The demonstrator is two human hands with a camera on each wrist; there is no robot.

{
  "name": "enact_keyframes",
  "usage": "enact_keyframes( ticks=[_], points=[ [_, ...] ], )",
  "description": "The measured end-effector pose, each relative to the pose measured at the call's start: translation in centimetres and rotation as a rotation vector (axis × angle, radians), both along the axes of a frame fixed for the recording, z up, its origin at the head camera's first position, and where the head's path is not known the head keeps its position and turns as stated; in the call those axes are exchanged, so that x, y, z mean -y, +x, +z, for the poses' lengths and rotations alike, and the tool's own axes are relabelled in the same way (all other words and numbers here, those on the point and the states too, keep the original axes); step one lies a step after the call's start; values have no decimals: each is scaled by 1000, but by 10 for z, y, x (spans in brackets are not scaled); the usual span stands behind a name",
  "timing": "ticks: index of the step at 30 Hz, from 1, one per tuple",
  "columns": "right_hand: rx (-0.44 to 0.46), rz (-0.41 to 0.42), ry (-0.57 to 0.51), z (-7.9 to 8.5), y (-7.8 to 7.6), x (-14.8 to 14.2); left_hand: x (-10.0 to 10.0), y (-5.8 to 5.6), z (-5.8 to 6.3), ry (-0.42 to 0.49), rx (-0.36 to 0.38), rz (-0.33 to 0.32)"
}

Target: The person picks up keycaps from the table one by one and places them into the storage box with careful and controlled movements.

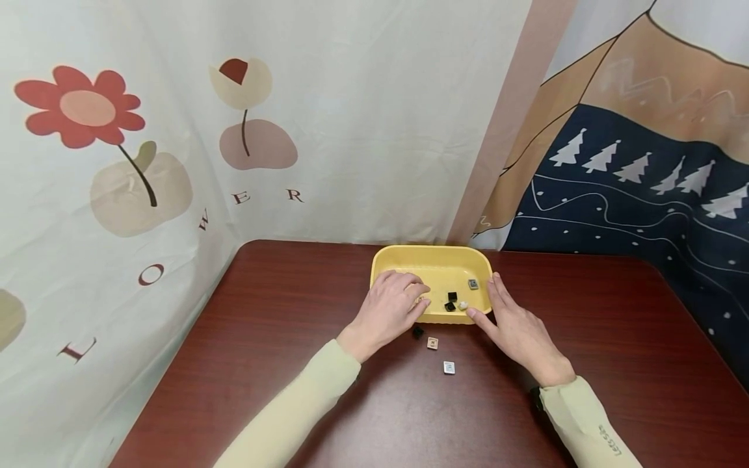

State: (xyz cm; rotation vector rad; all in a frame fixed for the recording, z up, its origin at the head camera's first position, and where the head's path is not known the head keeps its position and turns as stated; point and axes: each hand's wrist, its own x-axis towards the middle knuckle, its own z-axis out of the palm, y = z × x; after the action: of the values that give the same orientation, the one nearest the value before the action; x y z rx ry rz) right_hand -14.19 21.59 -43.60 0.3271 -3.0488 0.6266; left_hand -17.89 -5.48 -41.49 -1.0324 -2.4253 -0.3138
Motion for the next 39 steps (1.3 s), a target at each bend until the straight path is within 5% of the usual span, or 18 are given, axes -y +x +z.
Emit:
enact_keyframes(
  ticks=[18,30,39],
  points=[
    [-18,7,4,-2,-1,0,-15,49,-13,-88,-101,-199],
    [-18,0,10,-1,-1,0,-23,63,-14,-377,-18,-285],
    [-11,-3,14,-1,0,0,-30,68,-19,-530,7,-290]
  ],
)
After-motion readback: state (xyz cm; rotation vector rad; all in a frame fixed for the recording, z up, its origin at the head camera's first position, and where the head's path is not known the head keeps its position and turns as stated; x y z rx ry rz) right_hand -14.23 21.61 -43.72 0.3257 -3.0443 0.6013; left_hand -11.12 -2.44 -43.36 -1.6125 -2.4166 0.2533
